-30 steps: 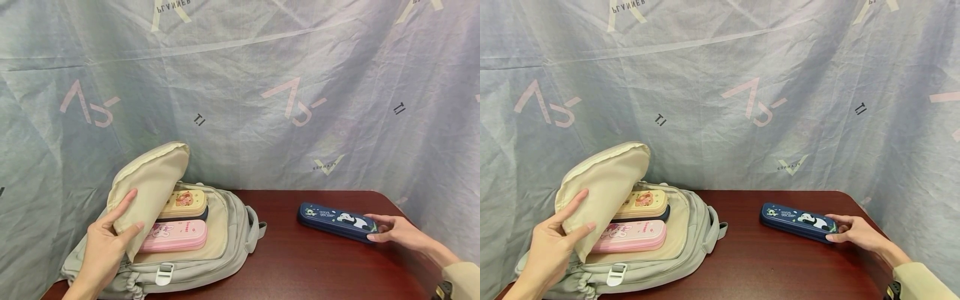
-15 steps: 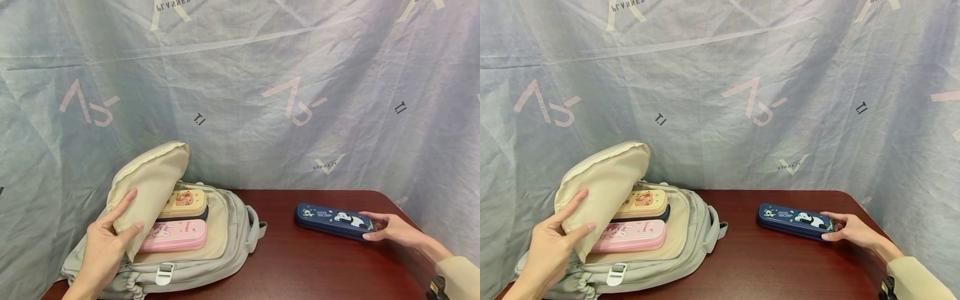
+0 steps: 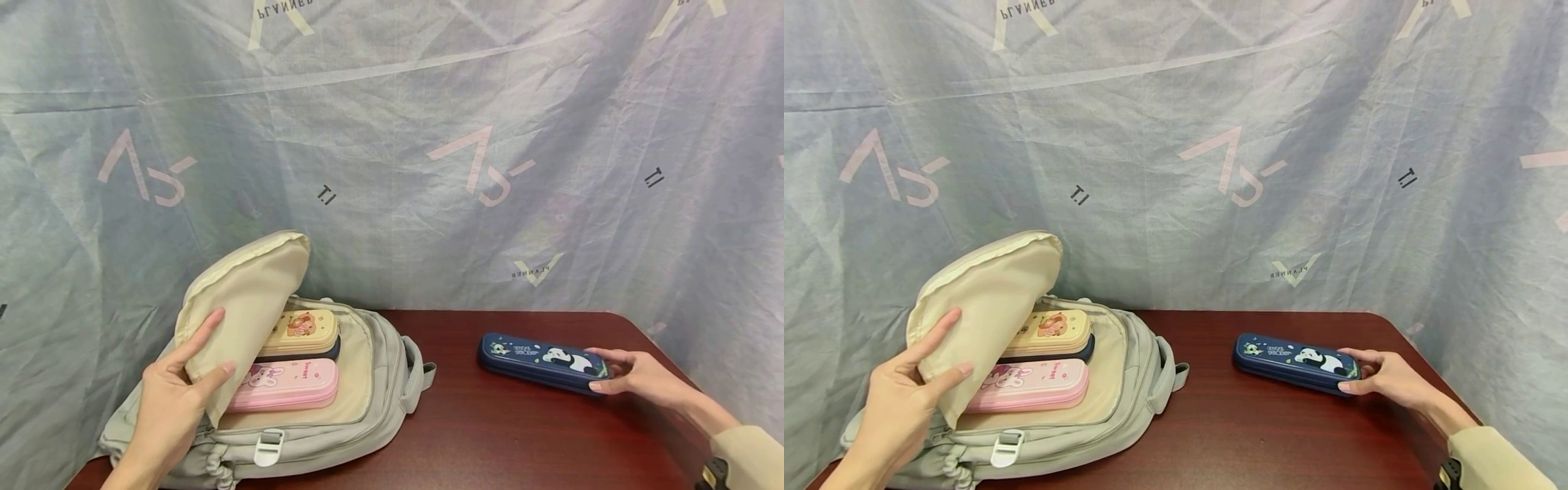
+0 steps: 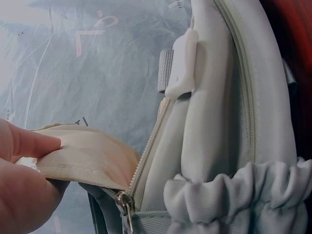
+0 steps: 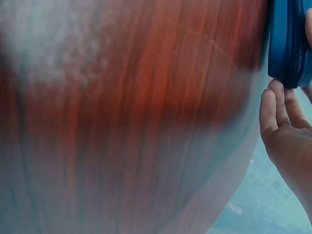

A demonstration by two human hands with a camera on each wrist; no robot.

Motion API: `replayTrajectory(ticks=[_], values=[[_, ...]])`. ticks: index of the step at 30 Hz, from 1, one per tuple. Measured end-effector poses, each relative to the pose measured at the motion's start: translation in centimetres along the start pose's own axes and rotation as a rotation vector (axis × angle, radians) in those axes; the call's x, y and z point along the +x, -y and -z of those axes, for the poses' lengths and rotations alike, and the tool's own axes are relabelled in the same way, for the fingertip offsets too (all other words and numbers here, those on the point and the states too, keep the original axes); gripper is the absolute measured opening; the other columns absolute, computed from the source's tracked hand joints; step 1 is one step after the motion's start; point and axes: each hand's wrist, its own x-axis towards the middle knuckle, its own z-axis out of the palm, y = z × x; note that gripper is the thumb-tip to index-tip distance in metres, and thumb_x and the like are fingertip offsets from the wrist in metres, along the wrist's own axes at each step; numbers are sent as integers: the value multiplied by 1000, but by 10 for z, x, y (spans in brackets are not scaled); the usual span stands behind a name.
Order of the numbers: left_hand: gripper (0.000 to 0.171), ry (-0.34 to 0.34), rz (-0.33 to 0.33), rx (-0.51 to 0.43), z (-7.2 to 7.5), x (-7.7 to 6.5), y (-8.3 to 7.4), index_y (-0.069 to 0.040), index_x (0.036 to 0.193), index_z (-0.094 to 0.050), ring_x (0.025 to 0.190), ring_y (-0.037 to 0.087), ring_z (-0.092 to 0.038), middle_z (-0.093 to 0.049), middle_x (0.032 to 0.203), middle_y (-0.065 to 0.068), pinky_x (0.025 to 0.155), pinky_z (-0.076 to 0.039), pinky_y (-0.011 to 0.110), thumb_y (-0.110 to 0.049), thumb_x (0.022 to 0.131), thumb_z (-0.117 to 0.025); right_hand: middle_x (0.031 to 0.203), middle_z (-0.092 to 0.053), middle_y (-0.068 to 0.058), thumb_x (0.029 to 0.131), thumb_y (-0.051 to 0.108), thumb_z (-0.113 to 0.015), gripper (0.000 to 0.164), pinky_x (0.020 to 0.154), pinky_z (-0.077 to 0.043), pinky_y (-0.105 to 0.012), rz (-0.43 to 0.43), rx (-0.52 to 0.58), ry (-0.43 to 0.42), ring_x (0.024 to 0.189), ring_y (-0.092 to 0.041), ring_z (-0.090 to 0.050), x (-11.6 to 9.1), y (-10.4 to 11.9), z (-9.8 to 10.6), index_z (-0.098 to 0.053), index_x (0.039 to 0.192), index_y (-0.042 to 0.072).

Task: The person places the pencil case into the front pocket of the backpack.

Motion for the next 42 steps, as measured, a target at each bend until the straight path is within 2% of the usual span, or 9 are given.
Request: replayTrajectory(ticks=[2, 3, 8, 10, 14, 21, 34, 42], values=[[72, 0, -1, 2, 0, 0, 0, -2, 153, -53, 140, 3, -47, -50, 160, -4, 103, -44, 13, 27, 88, -65, 125, -59, -20, 92, 22, -84, 76, 72, -46, -29, 2, -11, -14, 101, -20, -51, -1, 2, -2, -48, 153, -7], [72, 0, -2, 1, 0, 0, 0, -2, 153, -53, 140, 3, -47, -50, 159, -4, 103, -44, 13, 27, 88, -65, 124, -58, -19, 92, 22, -84, 77, 72, -45, -29, 2, -10, -21, 101, -20, -51, -1, 3, -3, -48, 153, -7], [73, 0, -4, -1, 0, 0, 0, -2, 153, -53, 139, 2, -47, -51, 159, -5, 103, -44, 13, 27, 87, -65, 101, -56, -11, 93, 19, -83, 77, 68, -43, -31, 13, 44, -27, 98, -19, -50, -2, 10, -9, -45, 154, -9], [73, 1, -3, -4, 0, -1, 0, -2, 153, -53, 138, 2, -48, -51, 159, -5, 103, -44, 13, 27, 87, -65, 98, -55, -10, 92, 20, -83, 78, 68, -44, -32, 3, 60, -27, 98, -19, -50, -4, 14, -11, -45, 154, -8], [73, 3, -5, -9, 0, -1, 0, -2, 153, -53, 137, 1, -49, -51, 159, -5, 103, -45, 13, 27, 88, -65, 111, -54, -15, 93, 24, -83, 81, 72, -46, -34, -21, 63, -20, 106, -26, -48, -5, 21, -14, -44, 156, -7], [73, 6, -9, -14, 1, -1, 1, -2, 153, -53, 138, 1, -48, -51, 158, -5, 102, -45, 14, 28, 87, -65, 143, -50, -28, 93, 27, -83, 83, 80, -55, -34, -47, 100, -2, 112, -33, -57, -6, 27, -18, -42, 157, -5], [72, 8, 3, -7, 0, 0, 0, -2, 153, -53, 141, 4, -46, -48, 161, -2, 102, -45, 12, 26, 88, -66, 139, -57, -23, 93, 28, -82, 85, 83, -58, -38, -59, 147, 10, 110, -30, -63, -9, 49, -27, -40, 159, -4], [72, -4, 5, -12, 0, 1, -1, -2, 153, -54, 137, 1, -49, -51, 159, -4, 101, -46, 14, 27, 88, -66, 133, -62, -20, 93, 28, -82, 84, 84, -58, -41, -45, 140, 12, 107, -28, -64, -12, 66, -31, -40, 159, -4]])
